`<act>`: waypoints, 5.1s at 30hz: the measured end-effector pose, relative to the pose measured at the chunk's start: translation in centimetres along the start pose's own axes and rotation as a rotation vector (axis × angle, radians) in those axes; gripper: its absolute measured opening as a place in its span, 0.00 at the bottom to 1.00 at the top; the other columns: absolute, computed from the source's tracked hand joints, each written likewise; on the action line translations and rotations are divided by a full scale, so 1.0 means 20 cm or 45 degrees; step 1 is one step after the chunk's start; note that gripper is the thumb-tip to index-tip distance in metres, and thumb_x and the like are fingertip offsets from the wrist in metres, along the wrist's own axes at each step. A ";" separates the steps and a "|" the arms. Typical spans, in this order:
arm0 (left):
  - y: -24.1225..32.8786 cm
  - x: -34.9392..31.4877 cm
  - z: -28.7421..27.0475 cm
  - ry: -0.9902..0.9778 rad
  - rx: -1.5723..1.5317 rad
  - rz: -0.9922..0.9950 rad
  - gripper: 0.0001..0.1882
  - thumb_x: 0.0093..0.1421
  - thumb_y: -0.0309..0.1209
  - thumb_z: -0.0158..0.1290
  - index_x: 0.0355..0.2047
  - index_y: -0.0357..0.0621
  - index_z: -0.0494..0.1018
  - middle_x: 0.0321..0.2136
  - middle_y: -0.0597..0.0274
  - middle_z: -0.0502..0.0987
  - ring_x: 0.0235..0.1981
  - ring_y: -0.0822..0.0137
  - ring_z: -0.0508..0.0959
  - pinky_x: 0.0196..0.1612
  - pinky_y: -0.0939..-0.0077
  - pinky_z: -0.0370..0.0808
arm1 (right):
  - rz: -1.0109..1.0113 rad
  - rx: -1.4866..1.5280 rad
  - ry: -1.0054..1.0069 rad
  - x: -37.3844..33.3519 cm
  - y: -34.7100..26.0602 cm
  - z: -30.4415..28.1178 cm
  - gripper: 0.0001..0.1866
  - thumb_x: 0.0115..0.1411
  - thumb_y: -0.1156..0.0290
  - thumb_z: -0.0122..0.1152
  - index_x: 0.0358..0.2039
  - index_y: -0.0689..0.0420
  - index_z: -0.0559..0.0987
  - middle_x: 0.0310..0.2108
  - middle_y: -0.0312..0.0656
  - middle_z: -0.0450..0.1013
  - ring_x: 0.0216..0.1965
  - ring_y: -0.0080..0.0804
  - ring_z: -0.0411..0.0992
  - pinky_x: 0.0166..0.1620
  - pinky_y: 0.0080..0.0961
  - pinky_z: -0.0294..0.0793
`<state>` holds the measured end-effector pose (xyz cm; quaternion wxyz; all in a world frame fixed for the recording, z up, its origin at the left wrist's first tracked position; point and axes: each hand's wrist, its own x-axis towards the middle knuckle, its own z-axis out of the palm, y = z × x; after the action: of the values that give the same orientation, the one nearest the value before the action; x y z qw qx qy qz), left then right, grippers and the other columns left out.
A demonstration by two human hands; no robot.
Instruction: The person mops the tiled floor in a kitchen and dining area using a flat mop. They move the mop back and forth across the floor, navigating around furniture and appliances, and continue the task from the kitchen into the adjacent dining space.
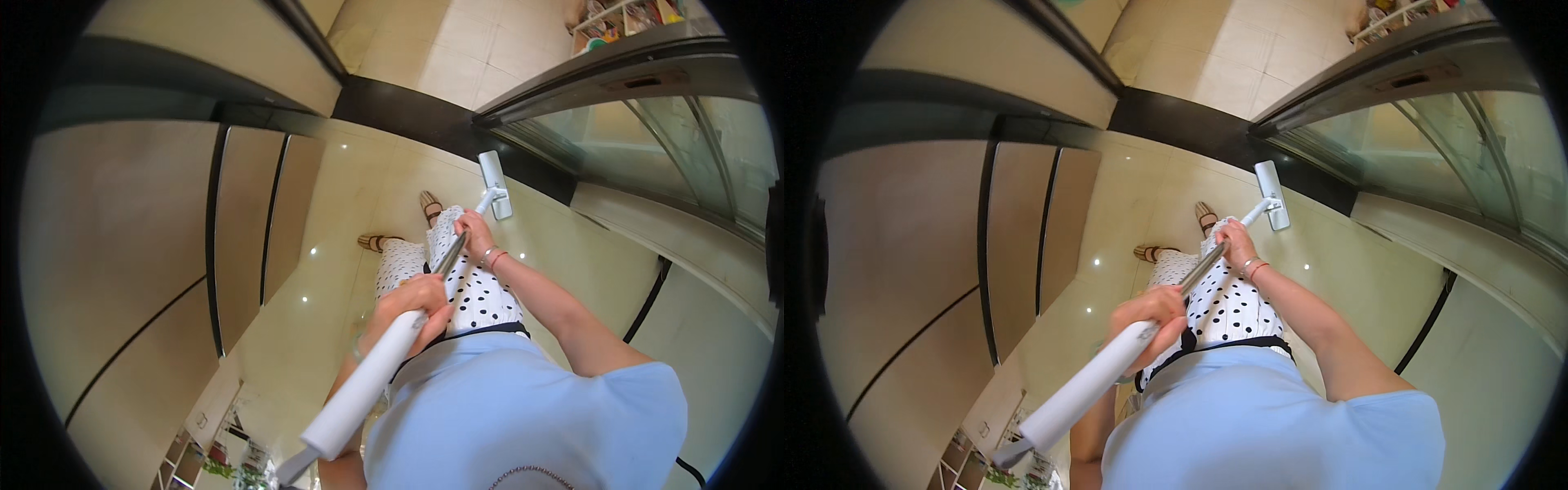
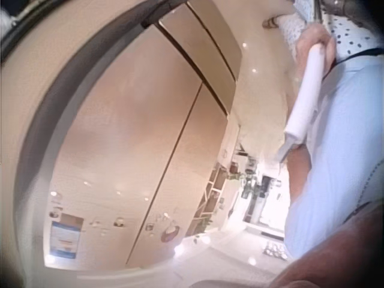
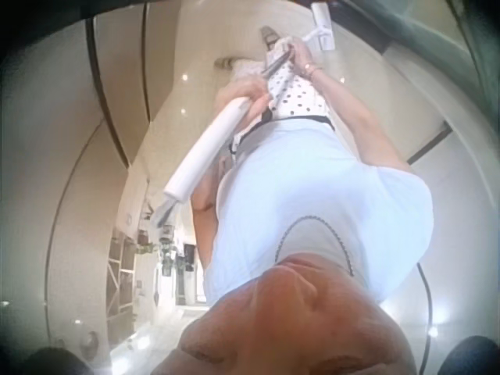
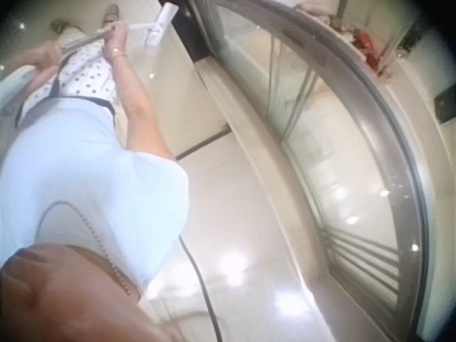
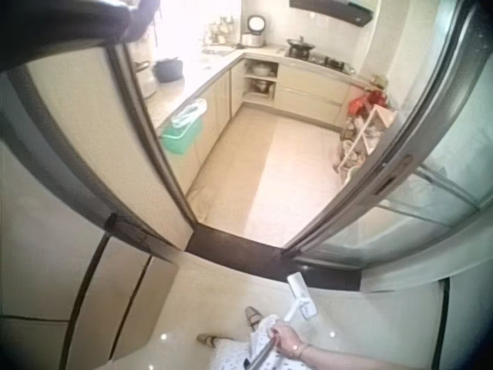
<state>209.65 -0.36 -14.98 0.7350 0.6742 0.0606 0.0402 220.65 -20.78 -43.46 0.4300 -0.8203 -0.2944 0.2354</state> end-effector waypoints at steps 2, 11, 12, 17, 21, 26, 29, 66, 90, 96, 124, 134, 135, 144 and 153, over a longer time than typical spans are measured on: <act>0.06 -0.12 -0.13 0.098 0.025 0.027 0.11 0.52 0.13 0.54 0.22 0.41 0.66 0.23 0.61 0.74 0.28 0.64 0.75 0.50 0.56 0.71 | -0.083 0.042 -0.012 0.10 -0.15 0.15 0.08 0.45 0.80 0.58 0.18 0.55 0.69 0.21 0.43 0.68 0.32 0.47 0.67 0.42 0.38 0.68; 0.42 -0.60 -0.32 0.670 0.314 0.070 0.12 0.45 0.12 0.56 0.19 0.41 0.65 0.20 0.58 0.74 0.24 0.60 0.75 0.45 0.54 0.75 | -0.592 0.164 -0.482 0.35 -0.75 0.69 0.09 0.42 0.80 0.59 0.16 0.55 0.67 0.21 0.45 0.66 0.32 0.48 0.66 0.37 0.40 0.66; 0.47 -0.67 -0.31 0.735 0.351 0.040 0.11 0.45 0.13 0.56 0.20 0.41 0.66 0.21 0.57 0.74 0.25 0.60 0.75 0.45 0.54 0.75 | -0.585 0.196 -0.599 0.34 -0.84 0.76 0.10 0.43 0.79 0.60 0.16 0.55 0.67 0.21 0.45 0.66 0.32 0.47 0.66 0.39 0.40 0.67; 0.52 -0.77 -0.23 0.766 0.425 -0.022 0.11 0.43 0.15 0.57 0.18 0.42 0.67 0.20 0.57 0.75 0.24 0.59 0.75 0.44 0.54 0.75 | -0.651 0.332 -0.771 0.24 -0.94 0.90 0.13 0.49 0.75 0.62 0.16 0.57 0.66 0.23 0.44 0.68 0.35 0.46 0.68 0.47 0.40 0.70; 0.54 -0.75 -0.19 0.806 0.469 -0.057 0.13 0.40 0.16 0.60 0.18 0.43 0.67 0.19 0.60 0.75 0.24 0.61 0.76 0.43 0.55 0.76 | -0.666 0.171 -1.037 0.24 -0.95 0.92 0.15 0.56 0.65 0.60 0.18 0.57 0.69 0.26 0.43 0.70 0.40 0.43 0.70 0.48 0.40 0.72; 0.54 -0.73 -0.22 0.678 0.408 0.011 0.16 0.38 0.17 0.64 0.19 0.45 0.67 0.20 0.63 0.74 0.24 0.60 0.75 0.41 0.57 0.76 | -0.611 -0.243 -1.355 0.36 -1.03 0.74 0.14 0.60 0.58 0.55 0.25 0.56 0.74 0.31 0.38 0.73 0.45 0.38 0.71 0.42 0.38 0.75; 0.46 -0.71 -0.25 0.765 0.281 0.124 0.14 0.39 0.17 0.62 0.20 0.45 0.67 0.20 0.62 0.75 0.25 0.60 0.76 0.43 0.54 0.74 | -0.609 -0.360 -1.272 0.45 -1.00 0.66 0.09 0.57 0.62 0.59 0.27 0.54 0.75 0.30 0.37 0.74 0.44 0.37 0.72 0.41 0.37 0.76; 0.56 -1.26 -0.18 1.475 0.431 -0.208 0.13 0.54 0.23 0.59 0.19 0.42 0.65 0.21 0.57 0.75 0.24 0.59 0.75 0.42 0.54 0.75 | -0.707 -0.352 -1.589 -0.03 -1.19 1.37 0.14 0.61 0.55 0.54 0.32 0.51 0.80 0.38 0.46 0.75 0.57 0.54 0.65 0.57 0.47 0.71; -0.07 -0.45 -0.58 0.910 0.001 0.525 0.17 0.44 0.10 0.58 0.20 0.44 0.65 0.21 0.63 0.71 0.24 0.62 0.71 0.40 0.64 0.70 | -0.572 -0.563 -0.825 1.06 -0.80 0.70 0.07 0.59 0.69 0.56 0.25 0.54 0.73 0.32 0.42 0.69 0.44 0.42 0.70 0.41 0.35 0.73; 0.01 -0.84 -0.58 1.277 0.138 0.252 0.12 0.52 0.11 0.52 0.20 0.40 0.64 0.23 0.57 0.73 0.28 0.61 0.75 0.46 0.57 0.73 | -0.487 -0.681 -1.006 0.84 -0.90 1.00 0.01 0.53 0.70 0.58 0.28 0.49 0.77 0.36 0.36 0.71 0.49 0.37 0.68 0.42 0.35 0.77; 0.06 -0.96 -0.20 1.569 0.184 0.376 0.13 0.55 0.27 0.61 0.24 0.45 0.65 0.21 0.59 0.73 0.25 0.61 0.73 0.39 0.55 0.72 | -0.749 -0.719 -1.404 0.59 -1.03 0.91 0.07 0.57 0.62 0.57 0.32 0.48 0.78 0.35 0.36 0.72 0.46 0.37 0.72 0.40 0.39 0.76; -0.21 -0.01 -0.39 1.091 0.139 0.524 0.13 0.49 0.13 0.58 0.22 0.42 0.65 0.24 0.62 0.72 0.25 0.60 0.72 0.39 0.62 0.70 | -0.785 -0.661 -0.647 1.36 -0.59 0.31 0.07 0.52 0.73 0.59 0.34 0.51 0.77 0.43 0.37 0.74 0.49 0.45 0.72 0.44 0.41 0.75; -0.21 -0.03 -0.39 1.071 0.101 0.469 0.13 0.49 0.12 0.57 0.22 0.42 0.65 0.24 0.62 0.72 0.26 0.61 0.72 0.40 0.62 0.71 | -0.665 -0.665 -0.774 1.37 -0.57 0.33 0.07 0.52 0.74 0.59 0.33 0.51 0.77 0.42 0.38 0.74 0.48 0.44 0.73 0.44 0.41 0.75; -0.16 -0.63 -0.31 1.295 0.040 0.189 0.12 0.52 0.10 0.53 0.22 0.40 0.66 0.26 0.57 0.75 0.31 0.62 0.75 0.50 0.59 0.72 | -0.499 -1.080 -1.239 0.99 -0.65 0.76 0.09 0.59 0.64 0.53 0.40 0.48 0.74 0.47 0.40 0.70 0.40 0.43 0.77 0.37 0.45 0.76; 0.33 -1.29 -0.10 1.657 0.238 -0.088 0.11 0.56 0.18 0.55 0.23 0.41 0.64 0.26 0.54 0.75 0.31 0.60 0.76 0.50 0.50 0.71 | -0.638 -0.661 -1.564 0.17 -1.11 1.23 0.10 0.60 0.62 0.55 0.38 0.52 0.75 0.41 0.46 0.71 0.39 0.45 0.76 0.35 0.41 0.77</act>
<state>184.08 -1.44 -7.64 0.4875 0.5709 0.5174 0.4106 201.16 5.66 -37.91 0.0184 -0.5230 -0.7098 0.4715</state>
